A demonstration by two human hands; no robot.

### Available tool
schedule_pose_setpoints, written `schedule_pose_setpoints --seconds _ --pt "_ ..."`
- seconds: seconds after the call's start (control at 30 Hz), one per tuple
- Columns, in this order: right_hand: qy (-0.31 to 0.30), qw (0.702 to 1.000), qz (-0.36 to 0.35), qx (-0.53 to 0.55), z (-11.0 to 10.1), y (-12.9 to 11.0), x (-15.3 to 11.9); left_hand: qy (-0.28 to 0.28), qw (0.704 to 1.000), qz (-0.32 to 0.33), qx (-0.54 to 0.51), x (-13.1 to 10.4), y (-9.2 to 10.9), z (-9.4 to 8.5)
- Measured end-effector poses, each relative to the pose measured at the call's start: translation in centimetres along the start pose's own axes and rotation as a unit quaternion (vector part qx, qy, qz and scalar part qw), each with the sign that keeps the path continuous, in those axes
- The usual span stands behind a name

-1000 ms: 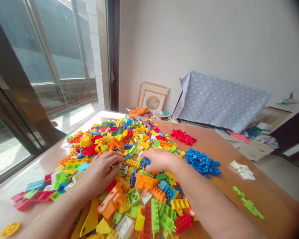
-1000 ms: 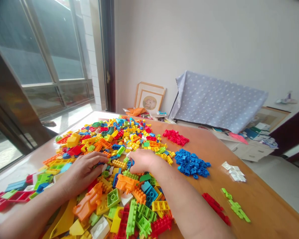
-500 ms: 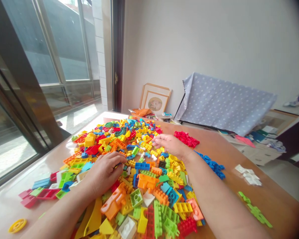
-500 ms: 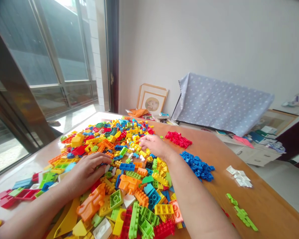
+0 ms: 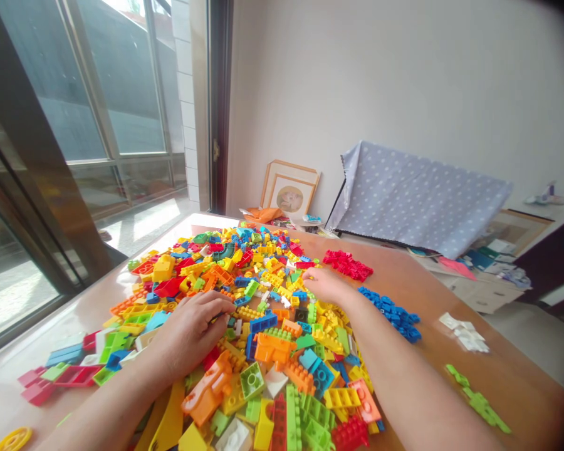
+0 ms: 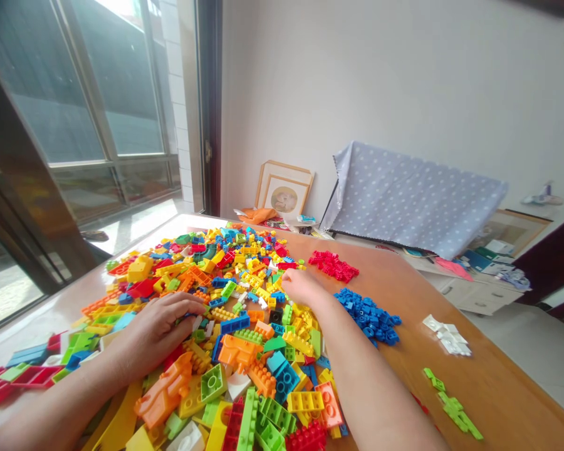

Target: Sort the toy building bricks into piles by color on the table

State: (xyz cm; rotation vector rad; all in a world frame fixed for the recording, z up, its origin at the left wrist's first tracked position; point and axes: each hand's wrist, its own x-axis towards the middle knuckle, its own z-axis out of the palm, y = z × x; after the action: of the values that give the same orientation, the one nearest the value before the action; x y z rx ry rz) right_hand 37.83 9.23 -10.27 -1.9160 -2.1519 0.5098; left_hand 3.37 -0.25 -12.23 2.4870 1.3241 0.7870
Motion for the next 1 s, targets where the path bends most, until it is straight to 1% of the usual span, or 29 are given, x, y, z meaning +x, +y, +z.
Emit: schedule_pose_setpoints --seconds 0.1,0.23,0.33,0.37,0.4,0.43,0.47,0.53,0.6,0.67,0.73,0.83,0.93,1.0 --pt "-0.056 0.995 -0.059 0.054 0.6 -1.8 -0.6 0.0 1.0 0.003 -0.003 0.0 0.0 0.0" --pt "-0.121 0.978 -0.125 0.114 0.7 -5.3 -2.5 0.003 1.0 0.007 -0.007 0.0 -0.1 0.1" --pt "-0.181 0.953 -0.146 0.195 0.3 -7.5 -3.9 0.003 1.0 0.008 -0.005 0.1 -0.1 0.2" --pt "-0.2 0.94 -0.146 0.234 0.1 -7.9 -4.1 0.002 1.0 0.007 -0.004 0.1 -0.1 0.2" --pt "-0.206 0.929 -0.143 0.272 -0.3 -8.1 -4.1 0.001 1.0 0.007 -0.002 0.1 -0.1 0.1" --pt "-0.196 0.921 -0.136 0.307 -0.6 -8.2 -4.0 0.002 1.0 0.006 -0.001 0.1 -0.1 0.1" --pt "-0.169 0.919 -0.128 0.333 -1.1 -8.0 -3.8 0.002 1.0 0.006 0.001 0.1 -0.1 0.1" --pt "-0.088 0.924 -0.098 0.36 -2.0 -7.0 -3.0 0.006 1.0 0.006 0.002 0.1 -0.2 0.1" --pt "-0.013 0.932 -0.052 0.358 -2.7 -5.5 -2.0 0.008 1.0 0.006 0.0 0.2 -0.3 0.1" --pt "0.036 0.941 -0.005 0.337 -2.9 -3.6 -1.0 0.007 1.0 0.007 -0.002 0.2 -0.3 0.2" --pt "0.06 0.948 0.032 0.309 -2.6 -1.7 -0.1 0.004 1.0 0.008 -0.003 0.1 -0.4 0.2" --pt "0.079 0.969 0.051 0.228 -1.7 0.8 1.0 0.006 1.0 0.009 0.0 0.0 -0.5 0.3" --pt "0.099 0.985 0.052 0.134 -0.9 2.3 1.9 0.014 1.0 0.013 0.006 0.0 -0.6 0.3" --pt "0.105 0.987 0.05 0.107 -0.5 2.7 2.4 0.016 1.0 0.017 0.009 0.1 -0.7 0.3"
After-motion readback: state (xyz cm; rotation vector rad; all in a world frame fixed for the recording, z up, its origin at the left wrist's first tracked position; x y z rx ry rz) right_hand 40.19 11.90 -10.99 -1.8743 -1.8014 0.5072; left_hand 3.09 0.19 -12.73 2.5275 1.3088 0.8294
